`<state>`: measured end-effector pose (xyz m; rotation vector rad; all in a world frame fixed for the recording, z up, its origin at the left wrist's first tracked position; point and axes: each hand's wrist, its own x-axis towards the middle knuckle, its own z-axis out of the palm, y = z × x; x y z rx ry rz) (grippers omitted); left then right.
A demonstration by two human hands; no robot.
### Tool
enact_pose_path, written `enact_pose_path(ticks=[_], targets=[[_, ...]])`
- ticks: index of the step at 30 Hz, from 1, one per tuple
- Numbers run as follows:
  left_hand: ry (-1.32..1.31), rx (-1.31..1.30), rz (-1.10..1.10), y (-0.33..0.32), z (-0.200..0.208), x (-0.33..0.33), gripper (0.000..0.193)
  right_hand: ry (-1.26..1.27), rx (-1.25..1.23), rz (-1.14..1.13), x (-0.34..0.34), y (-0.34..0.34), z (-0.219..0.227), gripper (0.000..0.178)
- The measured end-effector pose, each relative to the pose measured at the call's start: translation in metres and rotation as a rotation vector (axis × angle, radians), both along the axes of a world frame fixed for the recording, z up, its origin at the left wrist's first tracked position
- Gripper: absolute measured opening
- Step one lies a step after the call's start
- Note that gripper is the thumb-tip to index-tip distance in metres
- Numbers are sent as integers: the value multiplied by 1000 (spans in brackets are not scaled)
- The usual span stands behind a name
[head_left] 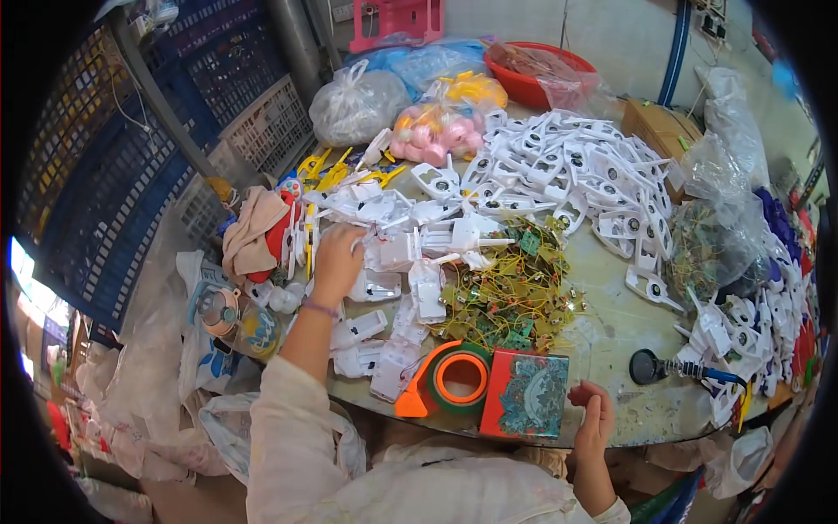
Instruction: Soldering wires and components to a circuit board and toy housing at a factory workbench.
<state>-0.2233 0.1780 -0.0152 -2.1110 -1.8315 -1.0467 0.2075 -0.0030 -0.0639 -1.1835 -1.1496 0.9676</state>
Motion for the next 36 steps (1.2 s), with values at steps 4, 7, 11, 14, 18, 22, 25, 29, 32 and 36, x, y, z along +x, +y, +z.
enact_pose_path(ticks=[4,7,11,14,18,22,25,29,32,36], targets=[[213,39,131,53,-4,-17,21,3,-33,20,1,-3,-4,33],[318,67,176,73,-7,-31,16,6,-64,31,2,-4,-5,31],[597,-83,181,75,5,-42,11,-35,-62,37,3,-6,-3,29],[636,-89,89,59,26,-54,11,-23,-43,24,4,-9,-4,28],[246,118,152,8,46,-56,17,-37,-19,-21,13,-11,-7,26],[-791,-153,-119,-43,42,-14,37,-62,0,-57,19,-2,-8,27],[-962,-524,-205,-100,50,54,51,-132,44,-20,11,8,1,29],[-769,-435,-190,-152,21,115,52,-125,92,32,-2,14,11,28],[-666,-417,-122,-166,6,140,46,-127,110,55,-3,13,8,28],[-138,-344,-55,-166,8,155,29,-153,103,94,0,11,4,24]])
